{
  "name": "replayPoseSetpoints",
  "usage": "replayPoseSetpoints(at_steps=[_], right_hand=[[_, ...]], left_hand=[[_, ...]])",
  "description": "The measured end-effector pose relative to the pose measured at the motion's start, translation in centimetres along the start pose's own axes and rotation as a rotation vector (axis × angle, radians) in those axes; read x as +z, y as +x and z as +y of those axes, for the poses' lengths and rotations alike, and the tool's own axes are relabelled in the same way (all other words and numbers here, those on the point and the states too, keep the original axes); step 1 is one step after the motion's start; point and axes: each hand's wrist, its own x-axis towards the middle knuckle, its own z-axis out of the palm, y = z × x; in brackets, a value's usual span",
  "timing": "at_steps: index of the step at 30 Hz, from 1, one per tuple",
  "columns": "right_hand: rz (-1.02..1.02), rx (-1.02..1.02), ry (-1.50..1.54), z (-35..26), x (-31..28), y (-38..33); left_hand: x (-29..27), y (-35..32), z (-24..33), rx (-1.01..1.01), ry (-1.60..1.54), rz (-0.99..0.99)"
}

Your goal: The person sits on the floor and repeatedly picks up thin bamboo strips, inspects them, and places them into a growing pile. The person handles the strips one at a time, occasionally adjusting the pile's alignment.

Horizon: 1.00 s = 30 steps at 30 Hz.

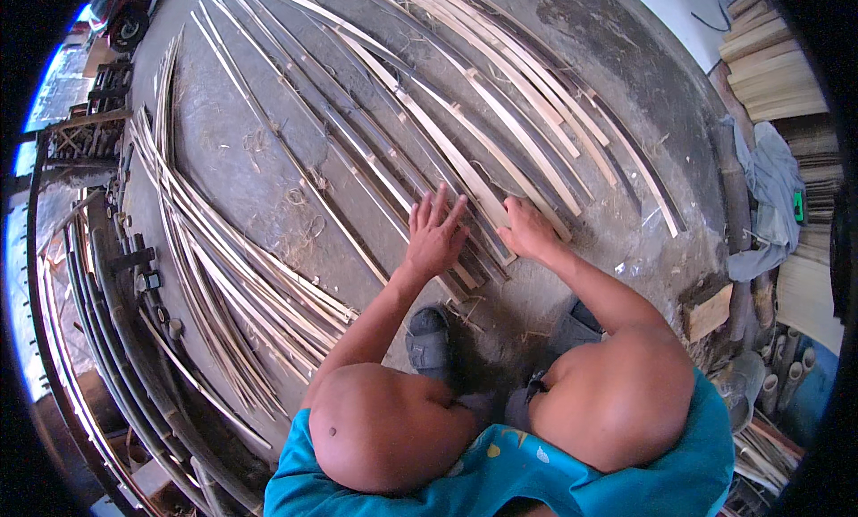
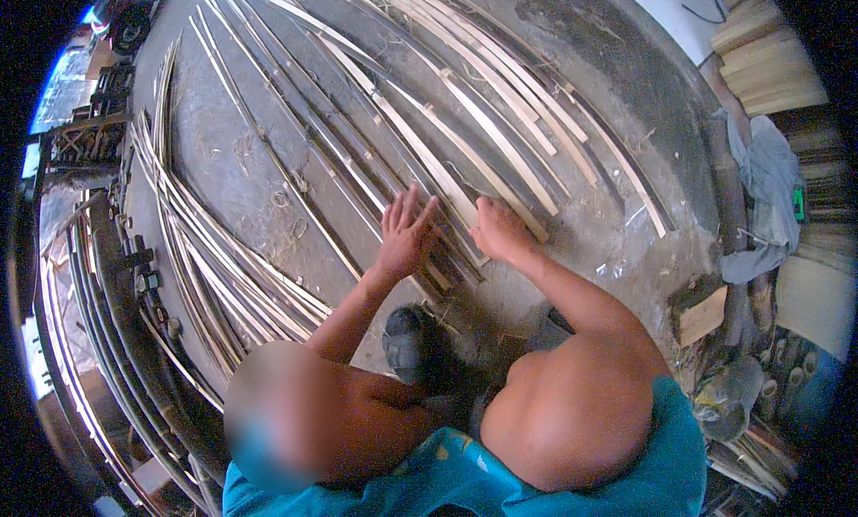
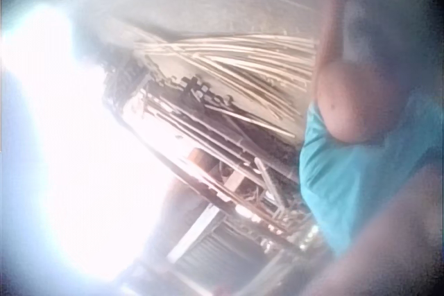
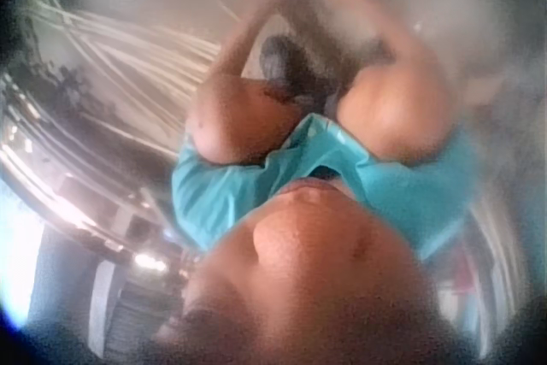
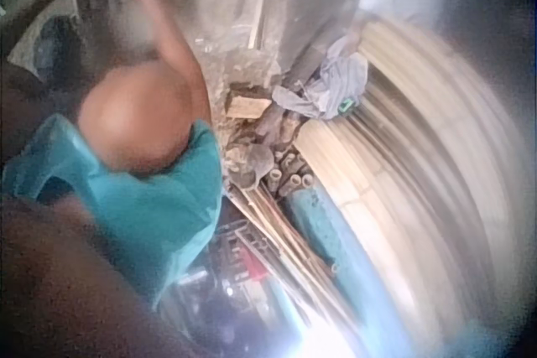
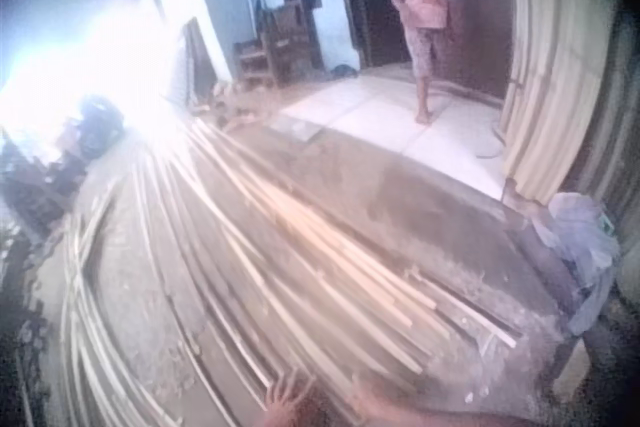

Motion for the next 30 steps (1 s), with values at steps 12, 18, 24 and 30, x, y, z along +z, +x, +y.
replayPoseSetpoints(at_steps=[12, 18, 24, 30], right_hand=[[0.149, -0.04, 0.211, -4.0, -7.2, -0.8], [0.179, -0.111, 0.052, -3.3, -6.9, -2.5], [0.314, -0.229, 0.245, -7.2, -9.5, -4.9], [0.236, -0.195, 0.299, -8.1, -11.3, -5.7]], left_hand=[[1.3, 0.7, 0.3, 0.027, 0.013, -0.102], [0.9, 0.9, 0.6, 0.034, 0.034, -0.115], [1.7, 0.7, -0.2, 0.094, 0.006, -0.082], [1.8, 0.5, -0.4, 0.119, 0.006, -0.112]])
